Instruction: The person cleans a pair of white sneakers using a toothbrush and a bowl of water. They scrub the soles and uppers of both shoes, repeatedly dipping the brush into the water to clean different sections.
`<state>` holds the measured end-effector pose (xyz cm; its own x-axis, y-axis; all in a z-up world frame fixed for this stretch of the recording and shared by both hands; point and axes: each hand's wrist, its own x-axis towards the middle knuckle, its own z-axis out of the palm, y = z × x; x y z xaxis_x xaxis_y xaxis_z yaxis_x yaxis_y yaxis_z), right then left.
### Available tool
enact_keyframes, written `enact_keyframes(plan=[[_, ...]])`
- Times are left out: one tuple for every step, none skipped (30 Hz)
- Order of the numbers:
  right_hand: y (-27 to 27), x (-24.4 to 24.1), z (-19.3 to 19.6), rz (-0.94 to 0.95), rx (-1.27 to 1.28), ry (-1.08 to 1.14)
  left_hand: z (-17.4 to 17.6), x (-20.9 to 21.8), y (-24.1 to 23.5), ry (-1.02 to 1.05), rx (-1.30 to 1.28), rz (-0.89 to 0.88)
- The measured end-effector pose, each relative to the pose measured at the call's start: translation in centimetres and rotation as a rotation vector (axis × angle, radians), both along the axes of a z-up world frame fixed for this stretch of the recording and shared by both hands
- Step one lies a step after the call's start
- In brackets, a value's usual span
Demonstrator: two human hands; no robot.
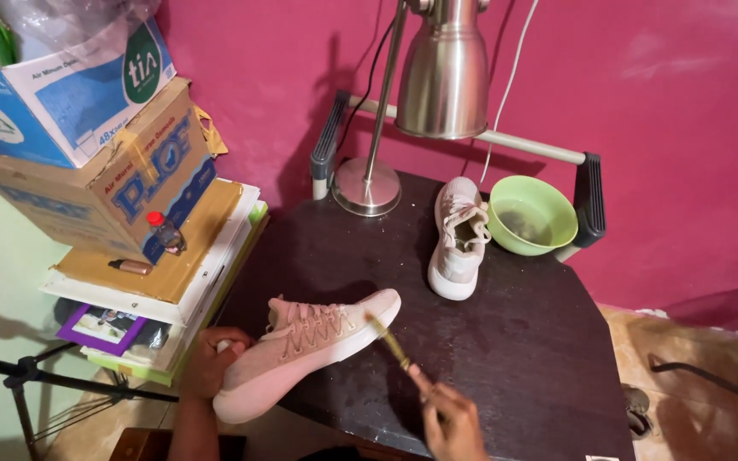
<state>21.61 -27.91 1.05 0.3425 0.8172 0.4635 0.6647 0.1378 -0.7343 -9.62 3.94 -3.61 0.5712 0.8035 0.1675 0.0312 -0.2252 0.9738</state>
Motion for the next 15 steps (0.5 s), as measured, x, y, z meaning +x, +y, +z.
enact_keyframes(plan=[[0.4, 0.3, 1.0, 0.005, -0.001, -0.004, -0.2, 0.3, 0.3, -0.004, -0.001, 0.005], [0.7, 0.3, 1.8, -0.013, 0.027, -0.051, -0.4, 0.3, 0.4, -0.015, 0.007, -0.019], [0.9, 0.3, 2.7, -0.032, 0.055, -0.097, -0.7, 0.3, 0.6, -0.026, 0.015, -0.044], [1.1, 0.8, 2.9, -0.029, 0.051, -0.095, -0.8, 0.8, 0.2, -0.024, 0.011, -0.041], [1.2, 1.3, 3.1, -0.107, 0.008, -0.052, -0.9, 1.3, -0.1, -0.031, 0.021, -0.013], [1.6, 2.0, 3.5, -0.184, -0.032, -0.014, -1.0, 2.1, -0.3, -0.043, 0.034, 0.017], [1.5, 1.5, 2.3, -0.179, -0.031, -0.017, -0.4, 2.5, -0.7, -0.045, 0.034, 0.022], [1.3, 0.9, 1.1, -0.16, -0.008, -0.053, 0.1, 2.9, -1.1, -0.079, 0.028, 0.013], [1.1, 0.3, 0.0, -0.142, 0.015, -0.089, 0.7, 3.3, -1.6, -0.113, 0.022, 0.004], [0.8, -0.9, 0.9, -0.139, 0.016, -0.094, 0.6, 3.3, -1.6, -0.118, 0.023, 0.006], [0.5, -2.1, 1.8, -0.141, -0.009, -0.074, 0.5, 3.3, -1.7, -0.119, 0.018, 0.023], [0.1, -3.4, 2.7, -0.143, -0.038, -0.051, 0.4, 3.2, -1.9, -0.116, 0.012, 0.041], [0.3, -2.1, 1.9, -0.14, -0.04, -0.052, 0.0, 3.6, -1.7, -0.118, 0.009, 0.044], [0.3, -1.0, 1.0, -0.171, -0.021, -0.077, -0.5, 3.7, -1.8, -0.116, 0.017, 0.072], [0.4, 0.1, 0.0, -0.201, -0.003, -0.101, -1.1, 3.8, -1.9, -0.113, 0.025, 0.1]])
